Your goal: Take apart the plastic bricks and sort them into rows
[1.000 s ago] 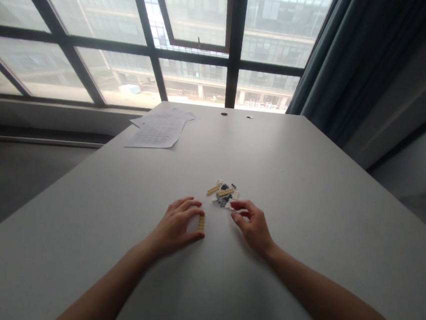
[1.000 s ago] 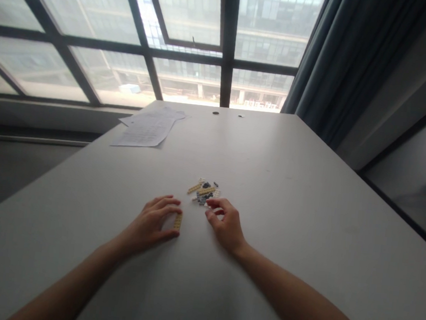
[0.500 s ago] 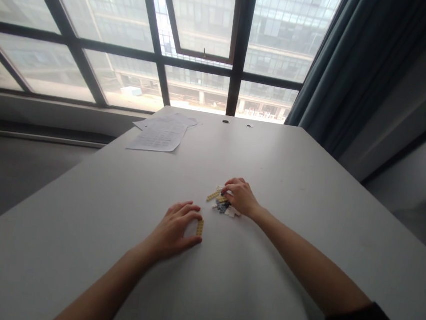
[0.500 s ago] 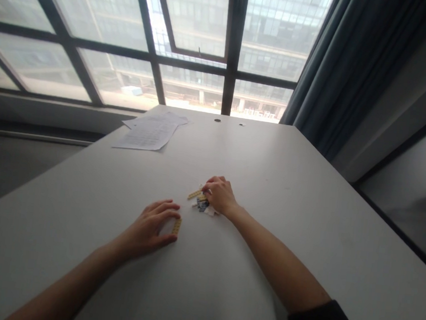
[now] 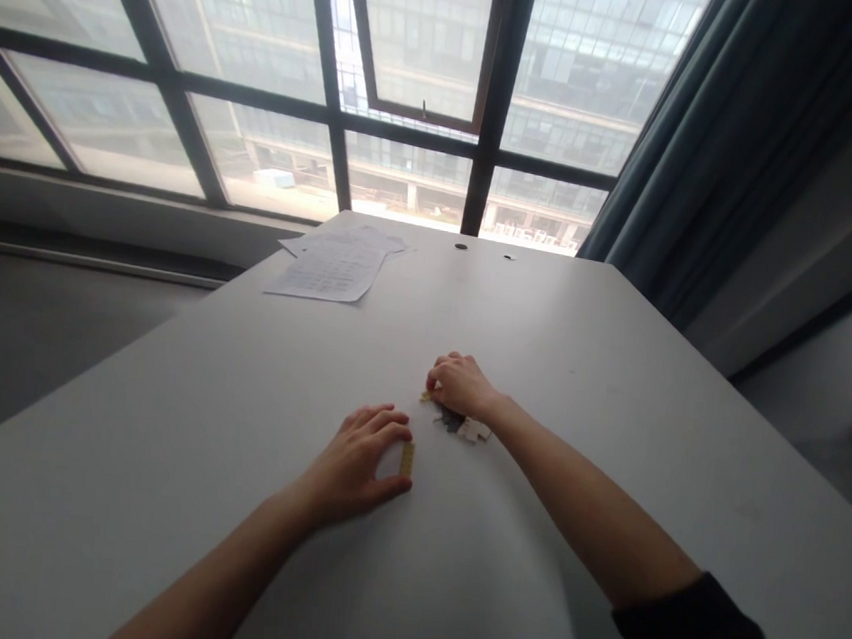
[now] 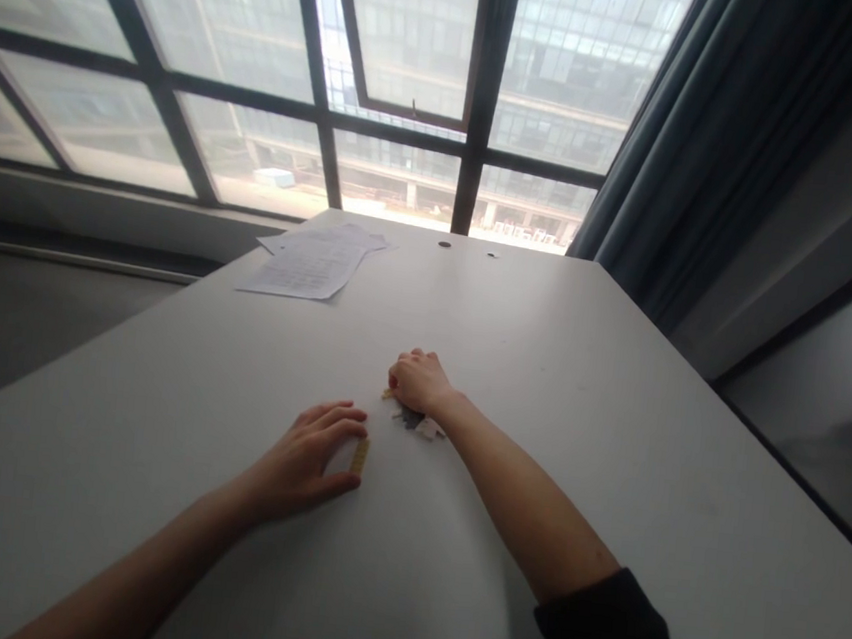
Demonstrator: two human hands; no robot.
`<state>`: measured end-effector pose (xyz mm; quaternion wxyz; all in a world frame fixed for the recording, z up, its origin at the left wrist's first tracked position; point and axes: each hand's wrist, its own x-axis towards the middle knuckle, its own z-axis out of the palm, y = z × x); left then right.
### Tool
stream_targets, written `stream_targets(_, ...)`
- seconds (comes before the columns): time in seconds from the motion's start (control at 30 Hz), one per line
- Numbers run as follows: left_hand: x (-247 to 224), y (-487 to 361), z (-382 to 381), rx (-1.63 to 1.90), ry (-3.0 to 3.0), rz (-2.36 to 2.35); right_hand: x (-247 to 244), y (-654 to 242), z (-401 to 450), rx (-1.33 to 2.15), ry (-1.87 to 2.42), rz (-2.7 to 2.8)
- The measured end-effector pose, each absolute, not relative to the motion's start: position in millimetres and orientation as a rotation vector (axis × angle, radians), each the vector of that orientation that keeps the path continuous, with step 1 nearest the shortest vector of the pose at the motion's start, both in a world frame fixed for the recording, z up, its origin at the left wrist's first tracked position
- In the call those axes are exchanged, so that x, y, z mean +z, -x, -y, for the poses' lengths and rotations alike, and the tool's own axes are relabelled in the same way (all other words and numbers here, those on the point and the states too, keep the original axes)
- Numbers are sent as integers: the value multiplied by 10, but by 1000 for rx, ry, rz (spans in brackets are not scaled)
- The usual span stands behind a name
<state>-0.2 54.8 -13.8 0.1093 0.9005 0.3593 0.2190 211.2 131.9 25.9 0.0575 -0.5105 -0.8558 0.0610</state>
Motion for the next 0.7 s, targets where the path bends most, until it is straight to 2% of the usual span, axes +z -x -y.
stream_targets(0.27,-97,-12,-525,644,-2627,-1053,279,-2120,-1332,315,1462,2588)
stream_targets(0.4,-122,-9,-557,765,-2633,-1065,307,-2130,-1170,370,1423,2412)
stream_targets(0.47,-114,-21,-557,937,-2631,-1112,285,-2113,-1009,621,1366,2125)
stream_targets(0.57,-72,-67,-519,1203,-2632,-1146,210,-2050,-697,1172,1174,1523)
stream_targets(0.7,-23,-152,-441,1308,-2674,-1090,111,-1948,-332,1415,1049,1091)
